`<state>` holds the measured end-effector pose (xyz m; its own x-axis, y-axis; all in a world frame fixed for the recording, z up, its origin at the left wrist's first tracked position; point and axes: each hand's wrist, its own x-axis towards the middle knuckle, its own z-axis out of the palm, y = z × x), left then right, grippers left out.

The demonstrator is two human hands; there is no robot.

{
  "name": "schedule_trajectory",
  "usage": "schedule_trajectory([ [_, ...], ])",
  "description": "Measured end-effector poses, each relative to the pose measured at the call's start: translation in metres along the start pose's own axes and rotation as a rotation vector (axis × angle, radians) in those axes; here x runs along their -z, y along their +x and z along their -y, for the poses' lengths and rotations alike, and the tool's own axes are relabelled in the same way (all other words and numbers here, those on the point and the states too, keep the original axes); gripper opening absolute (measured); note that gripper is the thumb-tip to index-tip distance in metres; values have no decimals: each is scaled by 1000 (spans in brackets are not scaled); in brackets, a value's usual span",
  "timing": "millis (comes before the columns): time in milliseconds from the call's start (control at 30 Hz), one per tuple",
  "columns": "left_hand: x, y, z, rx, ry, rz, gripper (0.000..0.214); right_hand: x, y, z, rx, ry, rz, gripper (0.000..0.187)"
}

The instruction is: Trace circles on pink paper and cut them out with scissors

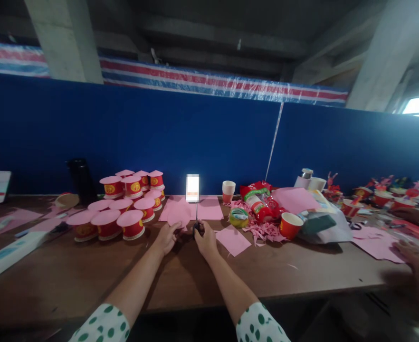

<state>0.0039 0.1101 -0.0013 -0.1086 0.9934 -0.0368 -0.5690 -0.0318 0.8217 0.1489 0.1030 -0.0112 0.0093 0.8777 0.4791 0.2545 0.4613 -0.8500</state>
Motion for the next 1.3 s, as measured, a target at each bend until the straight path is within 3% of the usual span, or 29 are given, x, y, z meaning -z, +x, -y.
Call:
schedule_trajectory([
  [1300, 2, 2, 3, -18, 14, -3, 11, -1, 0, -4, 10, -21, 7, 27],
])
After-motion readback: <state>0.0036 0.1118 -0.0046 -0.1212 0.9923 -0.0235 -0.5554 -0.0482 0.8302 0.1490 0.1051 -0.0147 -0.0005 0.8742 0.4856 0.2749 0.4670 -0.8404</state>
